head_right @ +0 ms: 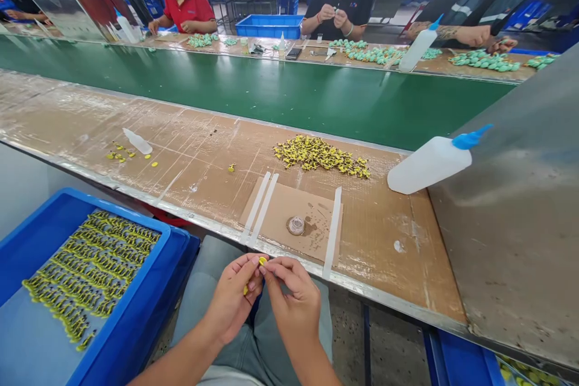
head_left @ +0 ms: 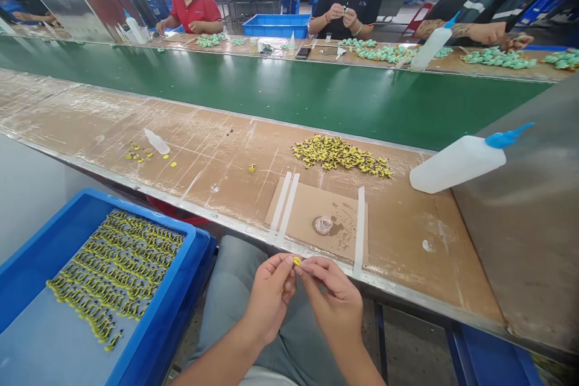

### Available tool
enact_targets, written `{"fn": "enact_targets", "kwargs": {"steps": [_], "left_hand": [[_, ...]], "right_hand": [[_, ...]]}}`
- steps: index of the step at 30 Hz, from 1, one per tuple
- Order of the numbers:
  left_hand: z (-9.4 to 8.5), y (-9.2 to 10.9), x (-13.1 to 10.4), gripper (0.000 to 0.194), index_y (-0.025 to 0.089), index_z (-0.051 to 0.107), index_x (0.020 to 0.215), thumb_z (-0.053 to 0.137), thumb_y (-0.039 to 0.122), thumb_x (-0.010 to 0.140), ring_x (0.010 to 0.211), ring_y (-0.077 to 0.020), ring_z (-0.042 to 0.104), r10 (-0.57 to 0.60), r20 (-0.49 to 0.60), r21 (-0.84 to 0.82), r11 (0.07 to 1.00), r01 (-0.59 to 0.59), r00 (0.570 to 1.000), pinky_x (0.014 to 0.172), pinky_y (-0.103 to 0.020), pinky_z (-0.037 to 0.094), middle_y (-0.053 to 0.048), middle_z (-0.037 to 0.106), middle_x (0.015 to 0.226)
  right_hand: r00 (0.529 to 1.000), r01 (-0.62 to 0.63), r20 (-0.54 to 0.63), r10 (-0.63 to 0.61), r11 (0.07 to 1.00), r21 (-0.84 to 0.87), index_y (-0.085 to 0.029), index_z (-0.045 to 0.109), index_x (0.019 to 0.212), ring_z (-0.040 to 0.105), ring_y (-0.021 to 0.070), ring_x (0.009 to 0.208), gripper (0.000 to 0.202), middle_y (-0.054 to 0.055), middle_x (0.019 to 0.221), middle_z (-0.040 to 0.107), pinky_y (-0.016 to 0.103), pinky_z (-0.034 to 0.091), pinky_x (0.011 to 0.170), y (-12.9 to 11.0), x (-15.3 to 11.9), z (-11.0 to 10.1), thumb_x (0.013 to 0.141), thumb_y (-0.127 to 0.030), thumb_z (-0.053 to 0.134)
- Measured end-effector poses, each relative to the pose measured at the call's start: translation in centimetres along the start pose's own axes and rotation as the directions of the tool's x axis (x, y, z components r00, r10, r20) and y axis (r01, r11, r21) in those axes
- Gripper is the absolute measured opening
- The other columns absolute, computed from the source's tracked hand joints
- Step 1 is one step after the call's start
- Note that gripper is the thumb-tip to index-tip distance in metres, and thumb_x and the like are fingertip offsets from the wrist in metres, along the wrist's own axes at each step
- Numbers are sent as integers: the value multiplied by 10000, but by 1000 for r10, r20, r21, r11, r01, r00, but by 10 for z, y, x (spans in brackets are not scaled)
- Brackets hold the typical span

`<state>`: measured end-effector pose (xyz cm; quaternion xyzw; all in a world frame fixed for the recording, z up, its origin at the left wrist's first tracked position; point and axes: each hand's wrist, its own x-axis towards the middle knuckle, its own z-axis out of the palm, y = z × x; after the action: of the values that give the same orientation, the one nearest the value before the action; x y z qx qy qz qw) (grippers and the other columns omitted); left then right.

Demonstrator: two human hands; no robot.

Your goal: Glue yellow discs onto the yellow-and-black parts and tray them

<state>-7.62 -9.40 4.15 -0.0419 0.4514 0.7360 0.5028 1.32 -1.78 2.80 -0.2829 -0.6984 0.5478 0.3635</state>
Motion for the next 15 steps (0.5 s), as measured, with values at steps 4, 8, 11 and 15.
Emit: {"fn": "enact_targets", "kwargs": {"steps": [4, 8, 11, 15], "left_hand": [[-3, 9, 7, 201, 102, 661, 847, 700, 293, 796, 533, -37, 333, -58, -6, -158, 986, 56, 998, 464, -163, 264, 16, 476, 693], [-10, 36, 22, 209, 152, 507, 664, 629, 276, 779, 494, -49, 312, 16, -53, -156, 987, -24, 998, 407, -172, 220, 39, 382, 646], [-15, 66, 40, 335, 204, 357, 572, 592, 331, 773, 454, -62, 256, 109, -55, 8, 994, -109, 993, 377, -187, 188, 56, 295, 580], [-18, 106, 78, 378, 214, 354, 599, 568, 446, 807, 469, -74, 279, 317, -102, 219, 932, -290, 943, 393, -206, 166, 41, 349, 602]], "right_hand": [[995, 97, 33, -96, 995, -17, -259, 716, 942, 660, 176, 839, 191, 36, 921, 681, 276, 557, 680, -4, 1, 0, 820, -122, 661], [978, 199, -50, -202, 978, -69, -264, 707, 915, 656, 179, 821, 207, 23, 904, 685, 308, 542, 729, -6, 11, -20, 787, -102, 693], [930, 199, -271, -250, 959, -201, -234, 716, 861, 648, 191, 788, 124, 41, 876, 685, 343, 538, 727, 3, 29, -48, 763, -161, 732], [854, 113, -460, -244, 949, -295, -177, 716, 844, 637, 198, 753, 179, 70, 863, 683, 374, 544, 700, 27, 56, -84, 727, -300, 774]]}}
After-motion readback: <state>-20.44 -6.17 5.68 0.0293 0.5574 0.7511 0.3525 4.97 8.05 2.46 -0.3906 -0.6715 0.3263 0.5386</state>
